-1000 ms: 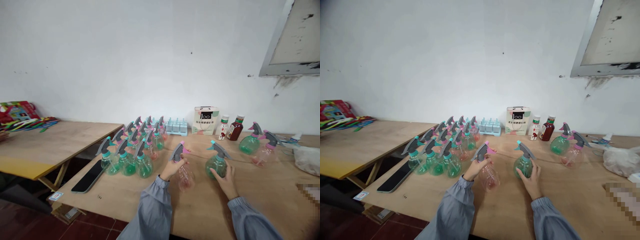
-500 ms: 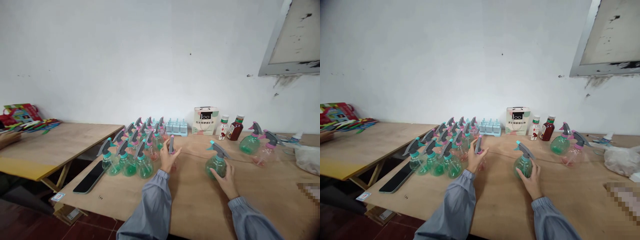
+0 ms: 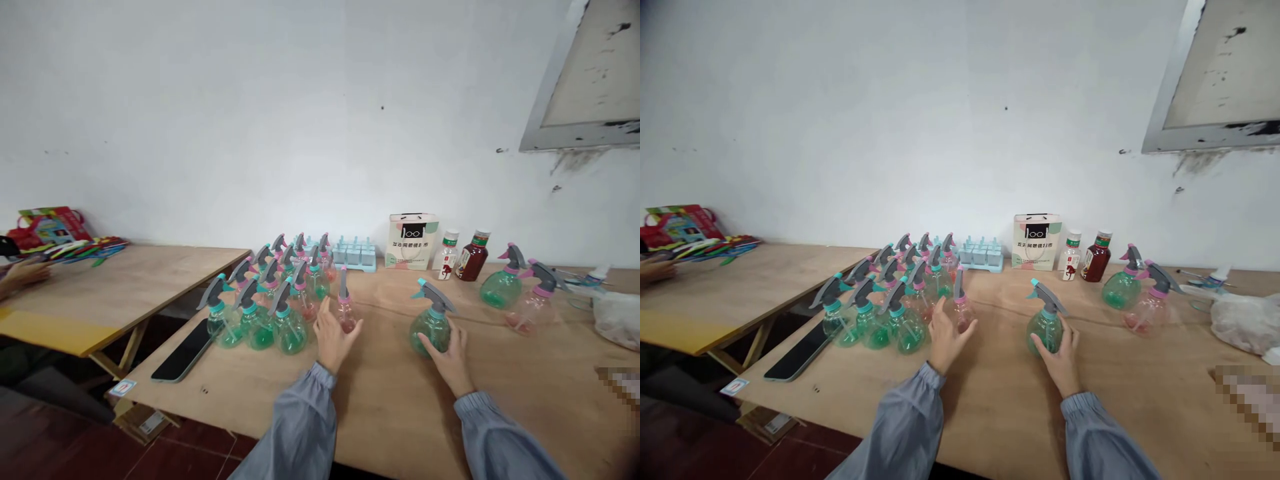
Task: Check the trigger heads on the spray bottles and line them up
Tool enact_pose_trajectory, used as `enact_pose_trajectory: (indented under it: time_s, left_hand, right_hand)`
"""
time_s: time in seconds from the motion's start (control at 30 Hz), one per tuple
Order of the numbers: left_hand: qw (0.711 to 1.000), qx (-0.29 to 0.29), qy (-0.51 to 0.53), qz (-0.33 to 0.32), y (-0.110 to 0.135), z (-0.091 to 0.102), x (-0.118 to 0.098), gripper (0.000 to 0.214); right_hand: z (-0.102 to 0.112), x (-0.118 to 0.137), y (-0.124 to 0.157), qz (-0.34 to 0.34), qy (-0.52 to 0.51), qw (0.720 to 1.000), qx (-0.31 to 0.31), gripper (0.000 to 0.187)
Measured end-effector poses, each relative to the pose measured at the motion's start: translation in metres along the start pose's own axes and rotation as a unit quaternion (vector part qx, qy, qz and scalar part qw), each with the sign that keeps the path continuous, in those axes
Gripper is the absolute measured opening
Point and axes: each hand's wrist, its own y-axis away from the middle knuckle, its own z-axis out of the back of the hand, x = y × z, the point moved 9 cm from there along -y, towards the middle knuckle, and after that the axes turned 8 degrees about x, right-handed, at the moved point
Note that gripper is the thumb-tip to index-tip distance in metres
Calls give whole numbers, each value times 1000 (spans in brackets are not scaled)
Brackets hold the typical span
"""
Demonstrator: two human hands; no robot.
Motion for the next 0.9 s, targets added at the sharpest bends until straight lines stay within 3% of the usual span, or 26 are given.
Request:
enact_pose_trajectory:
  time_s: [0.13, 0.27, 0.5, 0.67, 0.9]
  left_hand:
    - [998, 70, -4, 11, -3, -26, 10, 74]
    - [997, 78, -14, -7, -44, -51, 8, 72]
    - [989, 103, -84, 72, -114, -96, 14, 74]
    - [987, 96, -78, 99, -139, -107, 19, 72]
    - [989, 94, -49, 99, -153, -102, 15, 76]
  right_hand:
    - [-1, 2, -1, -7, -8, 1000, 0, 89]
    - [-1, -1, 0, -22, -15, 1000, 4, 91]
    - [-3, 3, 3, -3, -12, 1000, -1, 86]
    - [-14, -11, 7, -32, -72, 997, 14, 86]
    - [-24, -15, 12, -41, -95, 994, 36, 90]
